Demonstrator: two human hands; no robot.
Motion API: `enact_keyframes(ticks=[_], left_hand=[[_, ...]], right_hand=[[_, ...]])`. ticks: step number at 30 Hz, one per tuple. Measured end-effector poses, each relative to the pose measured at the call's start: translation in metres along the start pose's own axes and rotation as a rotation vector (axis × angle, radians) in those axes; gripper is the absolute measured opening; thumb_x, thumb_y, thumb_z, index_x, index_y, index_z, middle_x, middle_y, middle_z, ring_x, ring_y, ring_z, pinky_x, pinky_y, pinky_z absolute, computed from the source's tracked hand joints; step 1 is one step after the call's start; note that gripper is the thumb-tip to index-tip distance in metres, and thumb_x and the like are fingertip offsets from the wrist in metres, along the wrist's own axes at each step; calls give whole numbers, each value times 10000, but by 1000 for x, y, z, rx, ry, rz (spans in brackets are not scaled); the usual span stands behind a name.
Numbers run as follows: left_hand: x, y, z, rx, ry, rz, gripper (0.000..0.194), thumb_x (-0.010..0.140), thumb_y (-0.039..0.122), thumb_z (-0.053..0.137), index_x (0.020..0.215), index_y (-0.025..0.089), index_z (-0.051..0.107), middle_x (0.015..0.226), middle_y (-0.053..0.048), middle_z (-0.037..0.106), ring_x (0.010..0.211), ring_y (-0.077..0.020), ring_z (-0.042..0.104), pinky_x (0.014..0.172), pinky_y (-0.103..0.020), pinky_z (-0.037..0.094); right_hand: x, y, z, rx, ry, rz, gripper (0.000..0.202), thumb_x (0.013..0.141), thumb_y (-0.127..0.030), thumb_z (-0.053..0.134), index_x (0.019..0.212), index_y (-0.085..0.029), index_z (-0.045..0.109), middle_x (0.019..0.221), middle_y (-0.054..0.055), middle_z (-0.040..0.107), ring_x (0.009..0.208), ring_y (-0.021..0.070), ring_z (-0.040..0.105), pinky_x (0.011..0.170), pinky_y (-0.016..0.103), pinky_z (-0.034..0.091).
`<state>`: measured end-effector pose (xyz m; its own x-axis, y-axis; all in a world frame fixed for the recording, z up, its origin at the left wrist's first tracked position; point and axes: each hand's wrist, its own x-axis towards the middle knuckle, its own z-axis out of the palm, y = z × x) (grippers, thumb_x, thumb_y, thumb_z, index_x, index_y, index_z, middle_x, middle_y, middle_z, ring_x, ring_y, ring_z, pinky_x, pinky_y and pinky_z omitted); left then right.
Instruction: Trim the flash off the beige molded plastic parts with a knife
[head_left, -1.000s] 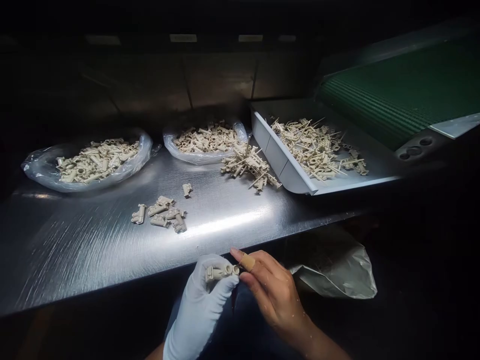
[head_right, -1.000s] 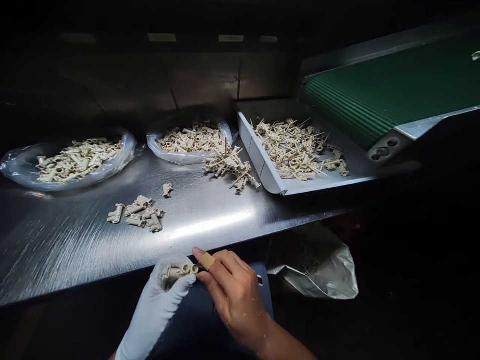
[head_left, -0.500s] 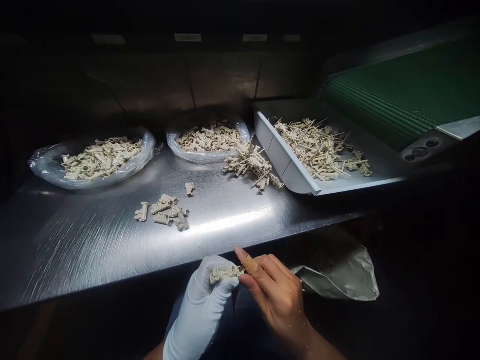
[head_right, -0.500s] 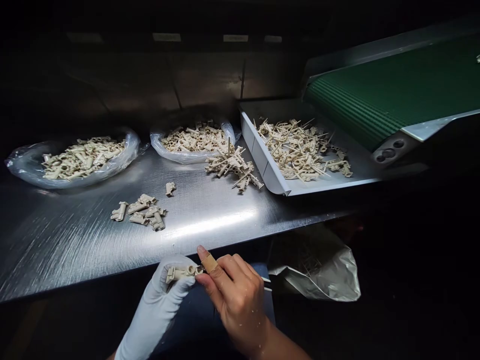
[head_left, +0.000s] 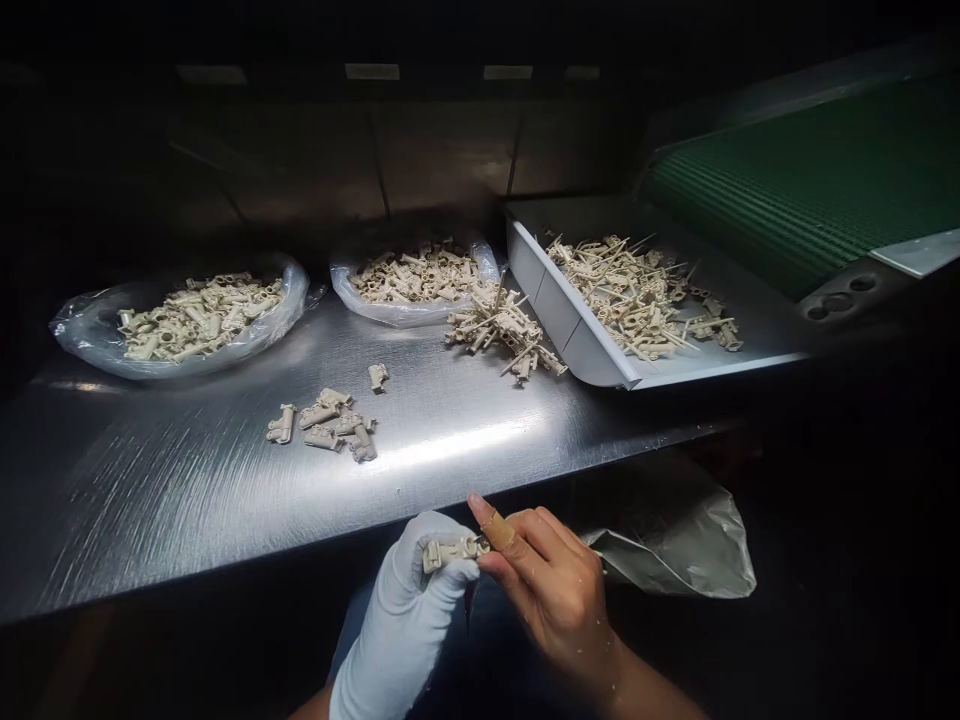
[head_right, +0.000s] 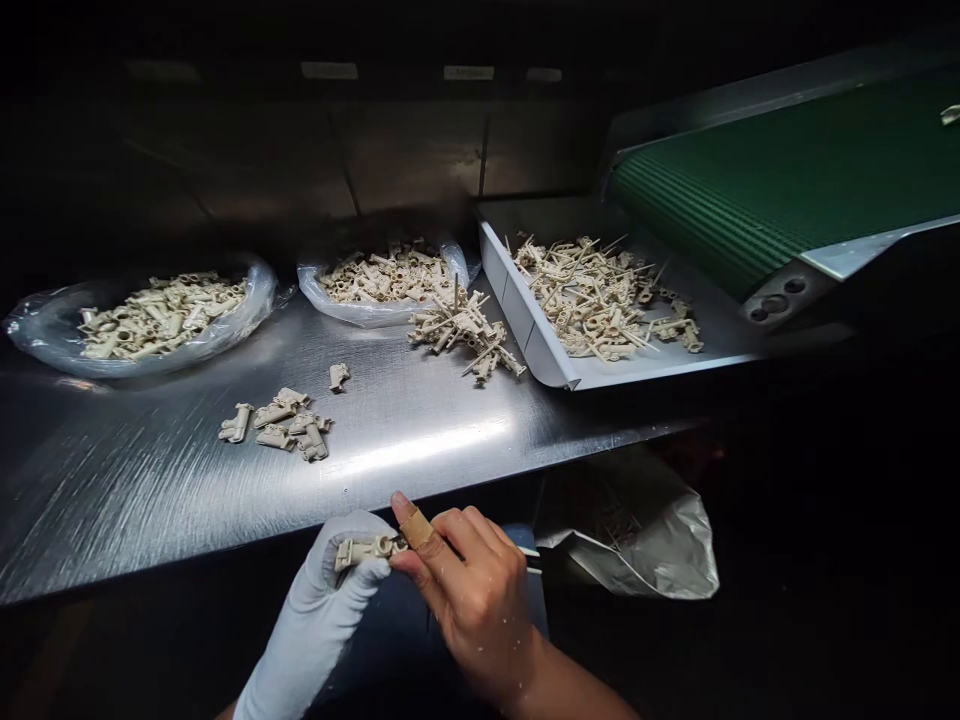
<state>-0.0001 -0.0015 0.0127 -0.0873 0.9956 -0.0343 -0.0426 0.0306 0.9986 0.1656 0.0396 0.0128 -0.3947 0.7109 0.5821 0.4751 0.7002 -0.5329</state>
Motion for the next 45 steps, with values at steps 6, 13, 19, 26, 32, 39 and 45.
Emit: enact_keyframes(ticks=[6,13,19,26,32,39,45], left_hand=[[2,-4,-2,-13,-37,-65,269,981,419,677,809,213,669,791,7,651,706,-163,580,720,-272,524],[-1,-8,-2,89,-65,5,242,1031,389,600,869,217,650,813,6,617,738,-167,559,741,-271,486],[4,-4,-4,-52,-125,-179,290,1001,405,651,793,210,594,767,36,539,709,-148,491,714,-258,478],[5,-5,-2,-95,-79,-188,182,970,390,712,896,224,712,852,12,630,802,-166,583,802,-269,502],[5,-2,-5,-126,-79,-109,170,986,384,687,1003,233,764,1037,-44,732,953,-219,666,917,-317,535],[3,4,-11,227,-93,54,202,1065,312,536,1109,279,731,935,-13,724,825,-184,666,846,-280,544],[7,11,-17,393,-137,212,216,1028,351,583,921,260,746,843,-28,698,761,-214,652,741,-292,550]], right_hand=[[-1,-1,-4,-20,-38,-36,353,1093,-238,531,1425,-186,640,732,12,651,634,152,572,574,292,448],[-1,3,0,57,-11,-11,395,1120,-286,475,1491,-190,570,728,10,617,654,161,561,573,285,455],[1,2,-2,65,-39,-15,319,1105,-284,507,1335,-180,702,742,24,668,644,159,574,562,286,455],[4,5,-2,524,-31,429,403,1062,-527,523,920,-199,709,771,19,690,642,137,624,553,230,491],[2,6,3,603,-211,528,343,1052,-513,536,961,-201,643,735,-11,631,623,129,581,554,227,481],[21,5,-31,92,-232,41,364,1138,-272,399,1451,-186,563,880,34,708,746,157,640,687,276,498],[50,-14,-56,-388,-199,-242,245,1093,-250,528,1128,-145,746,703,2,645,627,164,512,593,364,299]])
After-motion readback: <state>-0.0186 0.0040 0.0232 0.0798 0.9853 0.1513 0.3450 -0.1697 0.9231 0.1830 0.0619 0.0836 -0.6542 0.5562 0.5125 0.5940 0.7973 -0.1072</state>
